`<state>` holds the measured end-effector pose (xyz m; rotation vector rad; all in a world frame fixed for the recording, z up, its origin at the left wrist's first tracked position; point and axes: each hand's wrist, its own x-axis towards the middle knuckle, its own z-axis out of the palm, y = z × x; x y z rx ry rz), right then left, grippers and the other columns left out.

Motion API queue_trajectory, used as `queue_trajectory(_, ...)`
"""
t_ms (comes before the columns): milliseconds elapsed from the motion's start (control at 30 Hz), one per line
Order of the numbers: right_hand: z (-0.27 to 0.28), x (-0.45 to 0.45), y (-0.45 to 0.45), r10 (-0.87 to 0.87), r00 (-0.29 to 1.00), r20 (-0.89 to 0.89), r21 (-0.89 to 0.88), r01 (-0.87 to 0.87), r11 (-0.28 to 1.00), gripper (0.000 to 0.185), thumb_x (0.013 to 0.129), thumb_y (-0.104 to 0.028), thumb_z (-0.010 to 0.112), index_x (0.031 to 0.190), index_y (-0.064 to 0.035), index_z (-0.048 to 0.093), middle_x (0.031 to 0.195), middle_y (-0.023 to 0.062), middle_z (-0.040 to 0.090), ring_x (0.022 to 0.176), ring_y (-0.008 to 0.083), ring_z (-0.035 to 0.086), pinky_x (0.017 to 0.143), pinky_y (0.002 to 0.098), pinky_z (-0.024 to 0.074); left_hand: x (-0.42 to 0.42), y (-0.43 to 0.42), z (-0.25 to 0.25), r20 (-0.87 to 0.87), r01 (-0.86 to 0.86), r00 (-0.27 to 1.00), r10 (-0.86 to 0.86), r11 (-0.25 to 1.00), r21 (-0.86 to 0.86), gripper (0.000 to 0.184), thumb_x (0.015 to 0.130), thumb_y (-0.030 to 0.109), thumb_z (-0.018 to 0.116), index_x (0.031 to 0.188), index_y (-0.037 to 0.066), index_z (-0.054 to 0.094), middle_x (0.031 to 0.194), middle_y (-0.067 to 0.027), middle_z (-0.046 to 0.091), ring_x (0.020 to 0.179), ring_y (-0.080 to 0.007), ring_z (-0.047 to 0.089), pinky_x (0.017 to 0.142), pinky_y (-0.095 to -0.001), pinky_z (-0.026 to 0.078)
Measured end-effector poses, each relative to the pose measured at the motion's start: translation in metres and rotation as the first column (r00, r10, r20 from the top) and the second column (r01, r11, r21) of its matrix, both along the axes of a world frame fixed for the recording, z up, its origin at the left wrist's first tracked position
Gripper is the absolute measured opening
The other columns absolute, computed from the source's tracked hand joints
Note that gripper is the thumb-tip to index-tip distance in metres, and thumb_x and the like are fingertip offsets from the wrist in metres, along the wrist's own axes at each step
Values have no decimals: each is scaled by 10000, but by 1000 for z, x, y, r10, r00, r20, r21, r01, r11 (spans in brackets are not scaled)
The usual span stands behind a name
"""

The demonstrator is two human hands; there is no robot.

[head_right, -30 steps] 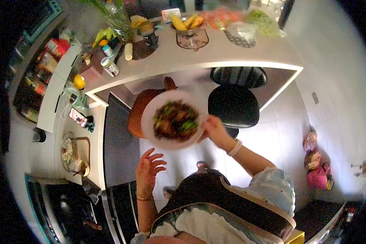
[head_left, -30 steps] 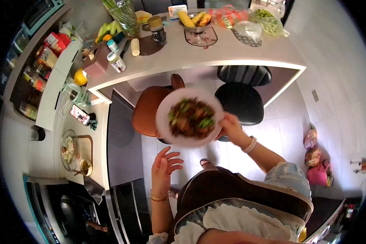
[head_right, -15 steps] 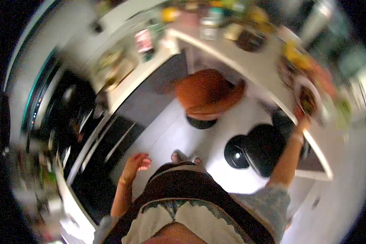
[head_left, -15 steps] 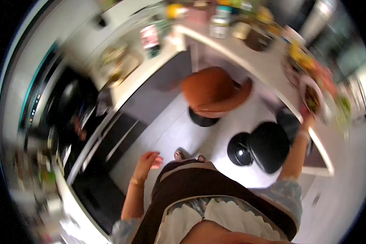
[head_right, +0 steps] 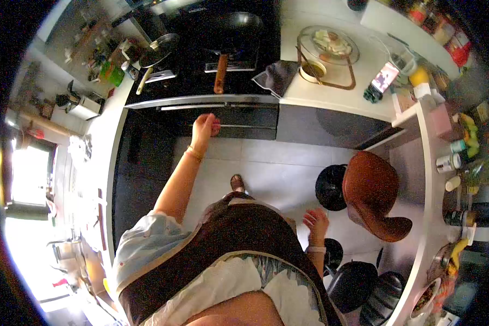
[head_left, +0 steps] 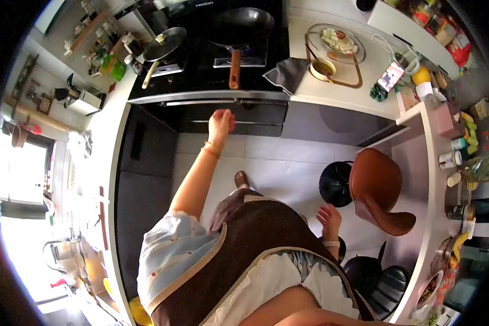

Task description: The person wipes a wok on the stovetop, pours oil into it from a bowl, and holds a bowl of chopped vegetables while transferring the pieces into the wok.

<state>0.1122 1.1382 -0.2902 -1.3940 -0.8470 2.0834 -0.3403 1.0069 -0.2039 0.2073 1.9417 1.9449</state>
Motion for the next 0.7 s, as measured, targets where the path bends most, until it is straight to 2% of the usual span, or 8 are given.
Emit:
queue_trajectory(100, 24, -96, -17, 202, 977, 74, 103, -209, 972, 301, 884, -229, 515, 1129, -56, 502, 898, 117, 623, 692, 188, 611, 591, 288, 513, -76, 36, 3, 280, -9, 959, -46, 981, 192, 392, 869, 386, 538, 992, 14, 518, 862, -94, 601, 698, -155, 580, 587, -287, 502)
queue_trajectory(167, 31, -138, -13, 297, 949, 107, 136, -310, 941, 293, 886, -232, 516, 1121, -57, 505, 898, 114, 624, 668, 180, 613, 568, 279, 508, -108, 58, 11, 547, 6, 752, -367, 834, 552, 435, 866, 429, 528, 1006, 17, 515, 890, -110, 595, 714, -172, 581, 594, -298, 500)
queue_trajectory(233, 37, -171, -2, 364, 910, 197, 233, -405, 884, 300, 892, -248, 509, 1114, -46, 506, 887, 107, 627, 665, 171, 612, 569, 269, 498, -130, 71, 14, 457, 120, 630, -628, 661, 741, 495, 866, 466, 506, 1049, 5, 503, 873, -105, 598, 693, -170, 567, 590, -285, 504)
queue_trajectory(367, 61, -221, 8, 336, 896, 291, 280, -415, 865, 288, 899, -237, 496, 1107, -38, 512, 886, 103, 626, 672, 162, 608, 580, 260, 489, -136, 76, 38, 407, 183, 839, -362, 892, 414, 265, 894, 307, 515, 834, 50, 490, 642, -23, 483, 488, -114, 435, 412, -248, 364)
queue_trajectory(533, 65, -292, 55, 501, 773, 388, 326, -624, 710, 237, 910, -191, 488, 1075, -27, 533, 870, 89, 624, 699, 147, 606, 596, 243, 489, -142, 60, 34, 405, 218, 841, -360, 909, 355, 234, 881, 284, 537, 859, 58, 482, 608, -30, 511, 428, -131, 476, 380, -248, 398)
queue_trajectory(600, 67, -358, 92, 344, 773, 534, 720, -628, 295, 168, 878, -143, 531, 999, -30, 555, 836, 116, 632, 671, 203, 621, 587, 286, 487, -138, 55, 46, 423, 236, 828, -368, 913, 332, 324, 889, 370, 519, 939, 51, 496, 705, -62, 576, 519, -142, 549, 437, -250, 441)
queue_trajectory(667, 120, -456, 109, 313, 898, 310, 926, -360, 115, 154, 855, -103, 548, 982, -18, 566, 862, 135, 624, 714, 246, 617, 627, 297, 485, -140, 44, 48, 485, 241, 756, -440, 875, 419, 497, 894, 498, 422, 1094, 49, 494, 875, -93, 610, 737, -171, 598, 609, -284, 480)
queue_trajectory(700, 160, -498, 114, 338, 868, 363, 928, -370, -45, 183, 843, -90, 555, 1017, -34, 556, 986, 139, 606, 743, 254, 617, 651, 303, 494, -140, 38, 44, 511, 229, 727, -458, 864, 448, 553, 891, 535, 391, 1139, 50, 483, 922, -99, 610, 799, -181, 598, 666, -296, 483)
